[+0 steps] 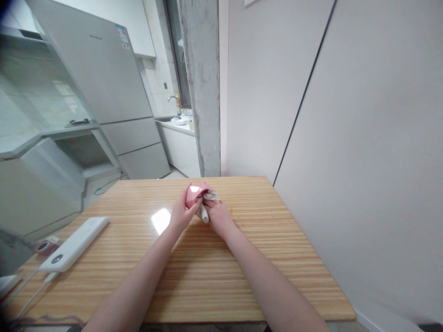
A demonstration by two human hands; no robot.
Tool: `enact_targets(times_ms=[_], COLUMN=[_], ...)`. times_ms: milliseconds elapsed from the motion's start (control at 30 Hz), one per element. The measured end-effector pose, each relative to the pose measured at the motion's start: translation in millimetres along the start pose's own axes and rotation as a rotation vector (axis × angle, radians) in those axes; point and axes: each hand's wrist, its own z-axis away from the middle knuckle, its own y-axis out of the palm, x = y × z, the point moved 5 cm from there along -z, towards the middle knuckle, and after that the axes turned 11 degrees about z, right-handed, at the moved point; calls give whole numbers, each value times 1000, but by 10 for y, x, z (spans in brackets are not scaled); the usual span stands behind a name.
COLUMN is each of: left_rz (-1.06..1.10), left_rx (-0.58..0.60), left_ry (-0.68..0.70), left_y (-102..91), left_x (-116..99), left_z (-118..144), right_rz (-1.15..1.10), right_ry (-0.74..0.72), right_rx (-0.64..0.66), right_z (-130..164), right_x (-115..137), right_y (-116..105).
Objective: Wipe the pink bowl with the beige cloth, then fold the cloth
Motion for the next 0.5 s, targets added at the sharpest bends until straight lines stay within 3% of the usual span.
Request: enact_targets(times_ms=[233, 500], left_rz=[229, 122], left_rx=[-103, -38], left_ry=[-94, -134], left_y=[186, -19], left_x=[171, 265], left_z=[55, -78], right_rz=[-76, 27], right_ry=[31, -111], right_rx=[-56, 65], right_z=[5, -16], right_x=[58, 62], right_y=[-45, -68])
